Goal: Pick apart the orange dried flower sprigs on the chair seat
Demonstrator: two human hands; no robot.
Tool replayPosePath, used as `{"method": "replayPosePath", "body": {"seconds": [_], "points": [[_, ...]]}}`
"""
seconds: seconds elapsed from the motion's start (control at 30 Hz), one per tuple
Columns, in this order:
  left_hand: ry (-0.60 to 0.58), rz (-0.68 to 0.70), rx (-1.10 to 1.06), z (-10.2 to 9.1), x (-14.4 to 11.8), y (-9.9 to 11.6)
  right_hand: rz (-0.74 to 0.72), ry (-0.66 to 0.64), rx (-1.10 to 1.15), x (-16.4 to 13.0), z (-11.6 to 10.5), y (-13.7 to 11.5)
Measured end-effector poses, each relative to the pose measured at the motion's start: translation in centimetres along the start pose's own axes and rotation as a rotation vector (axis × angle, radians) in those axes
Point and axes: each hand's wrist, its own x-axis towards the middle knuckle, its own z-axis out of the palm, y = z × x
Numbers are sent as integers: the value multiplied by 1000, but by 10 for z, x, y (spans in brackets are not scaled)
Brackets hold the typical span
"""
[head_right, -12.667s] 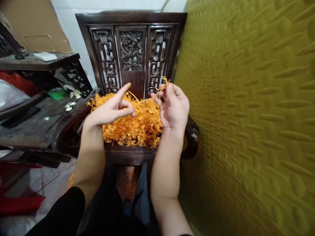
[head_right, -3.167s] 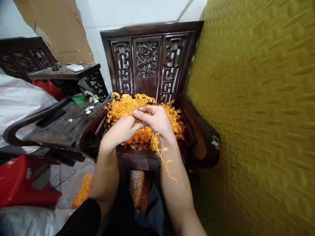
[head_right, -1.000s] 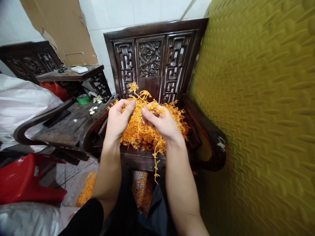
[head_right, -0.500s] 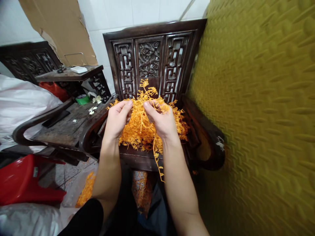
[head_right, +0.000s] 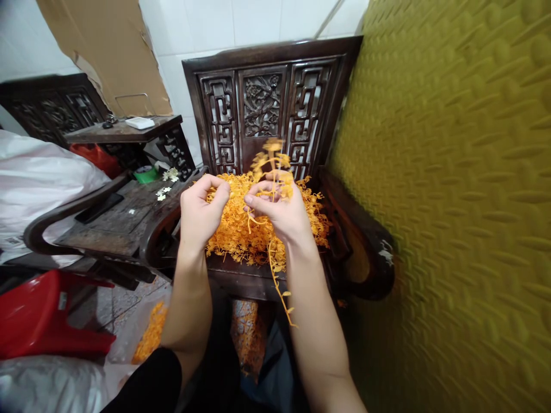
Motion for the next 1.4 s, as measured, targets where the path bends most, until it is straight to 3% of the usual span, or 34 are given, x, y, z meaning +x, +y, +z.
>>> {"method": "replayPosePath", "body": {"seconds": [0.23, 0.4, 0.6, 0.73, 0.8, 0.97, 1.03, 1.27, 1.4], "points": [[-121, -24, 25, -5, 0, 0, -245, 99, -171, -3, 2, 3], [-216, -59, 25, -6, 1, -8, -276, 138, -184, -4, 4, 1], [-120, -312, -228, -7, 7, -31, -186, 103, -144, -6, 5, -2], [-78, -342, -352, -11, 9, -34, -181, 80, -173, -6, 4, -4], [-109, -261, -283, -13, 8, -29, -159, 60, -189, -6, 2, -4], [-385, 107, -7, -13, 4, -20, -90, 23, -188, -6, 0, -3], [-422, 185, 106, -10, 3, -22, -71, 9, -180, -6, 0, -4], [-444, 162, 509, -1, 0, -25, -183, 36, -318, -9, 0, -4], [-516, 64, 641, 20, -1, -32, -207, 40, -464, -7, -3, 5]]}}
